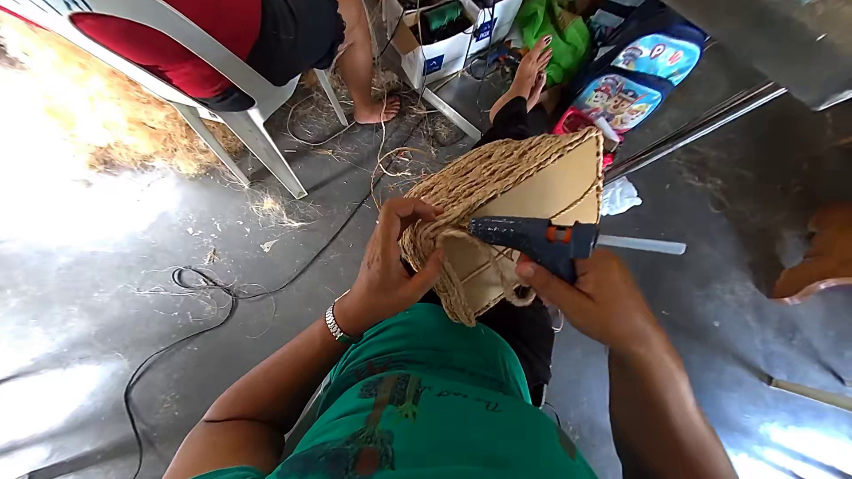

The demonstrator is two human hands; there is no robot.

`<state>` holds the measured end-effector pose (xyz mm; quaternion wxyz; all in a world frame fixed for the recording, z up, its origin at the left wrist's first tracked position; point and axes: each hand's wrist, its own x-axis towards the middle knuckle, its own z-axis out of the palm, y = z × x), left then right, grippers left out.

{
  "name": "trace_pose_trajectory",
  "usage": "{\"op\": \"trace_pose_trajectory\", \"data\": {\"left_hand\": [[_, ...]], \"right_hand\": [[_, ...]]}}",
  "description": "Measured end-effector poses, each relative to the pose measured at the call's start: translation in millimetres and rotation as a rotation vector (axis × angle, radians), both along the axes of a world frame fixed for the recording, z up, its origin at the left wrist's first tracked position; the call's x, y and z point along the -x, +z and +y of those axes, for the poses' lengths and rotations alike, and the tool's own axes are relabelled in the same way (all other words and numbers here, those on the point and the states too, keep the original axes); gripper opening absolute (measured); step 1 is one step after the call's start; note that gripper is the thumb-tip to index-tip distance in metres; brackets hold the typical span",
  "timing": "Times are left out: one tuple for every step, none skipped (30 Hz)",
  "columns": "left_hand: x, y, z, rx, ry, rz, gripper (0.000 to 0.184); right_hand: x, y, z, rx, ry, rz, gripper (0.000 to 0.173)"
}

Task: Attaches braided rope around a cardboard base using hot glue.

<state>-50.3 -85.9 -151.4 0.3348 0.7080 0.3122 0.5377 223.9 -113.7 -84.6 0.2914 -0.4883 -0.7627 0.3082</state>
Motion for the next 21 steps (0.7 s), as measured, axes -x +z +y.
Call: {"op": "trace_pose_trajectory", "data": {"left_hand": [[0, 0, 0, -0.011, -0.003, -0.002, 0.054], [-1, -1, -1, -0.030, 0.000, -0.002, 0.054], [-1, -2, -1, -0.054, 0.004, -0.002, 0.052], [-2, -3, -1, -0.075, 0.008, -0.003, 0.048], [-2, -4, -2, -0.090, 0.011, -0.006, 0.043], [-2, -5, -3, -0.098, 0.015, -0.009, 0.038], [-2, -6, -4, -0.103, 0.020, -0.017, 0.034], [-2, -7, -5, -0.105, 0.028, -0.024, 0.031], [-3, -8, -6, -0.109, 0.038, -0.029, 0.028], [-3, -10, -7, -0.116, 0.050, -0.032, 0.027], [-3, -11, -9, -0.127, 0.060, -0.035, 0.026], [-4, -13, -10, -0.139, 0.068, -0.035, 0.025], [-4, -15, -11, -0.151, 0.072, -0.034, 0.026], [-5, -17, -13, -0.161, 0.076, -0.034, 0.028], [-5, -18, -13, -0.166, 0.078, -0.030, 0.031], [-6, -19, -14, -0.167, 0.079, -0.022, 0.037], [-6, -19, -14, -0.163, 0.077, -0.025, 0.043], [-7, -19, -14, -0.161, 0.070, -0.038, 0.049], [-7, -18, -14, -0.161, 0.060, -0.049, 0.054], [-8, -18, -13, -0.163, 0.053, -0.058, 0.057], [-8, -18, -13, -0.164, 0.046, -0.068, 0.058]], "right_hand": [[-1, 4, 1, -0.002, 0.010, -0.021, 0.037], [-3, 8, 2, -0.004, 0.021, -0.043, 0.038], [-4, 11, 2, -0.009, 0.031, -0.066, 0.039], [-4, 14, 3, -0.012, 0.042, -0.085, 0.040], [-4, 16, 2, -0.012, 0.044, -0.100, 0.041], [-4, 17, 2, -0.012, 0.040, -0.113, 0.041], [-3, 18, 2, -0.014, 0.038, -0.120, 0.041], [-2, 18, 2, -0.018, 0.038, -0.123, 0.041], [-1, 18, 2, -0.021, 0.038, -0.126, 0.041], [0, 17, 1, -0.027, 0.040, -0.129, 0.041], [1, 16, 1, -0.030, 0.043, -0.129, 0.041], [2, 16, 0, -0.027, 0.048, -0.134, 0.041], [2, 16, -1, -0.017, 0.055, -0.143, 0.042], [2, 17, -1, -0.007, 0.063, -0.151, 0.043], [2, 18, -1, -0.001, 0.071, -0.160, 0.043], [1, 19, -1, 0.000, 0.077, -0.168, 0.043], [0, 21, -2, 0.001, 0.079, -0.179, 0.043], [-1, 23, -2, 0.001, 0.080, -0.186, 0.043], [-2, 25, -3, 0.003, 0.086, -0.190, 0.043], [-3, 26, -3, 0.006, 0.091, -0.193, 0.043], [-4, 27, -3, 0.008, 0.088, -0.203, 0.044]]}}
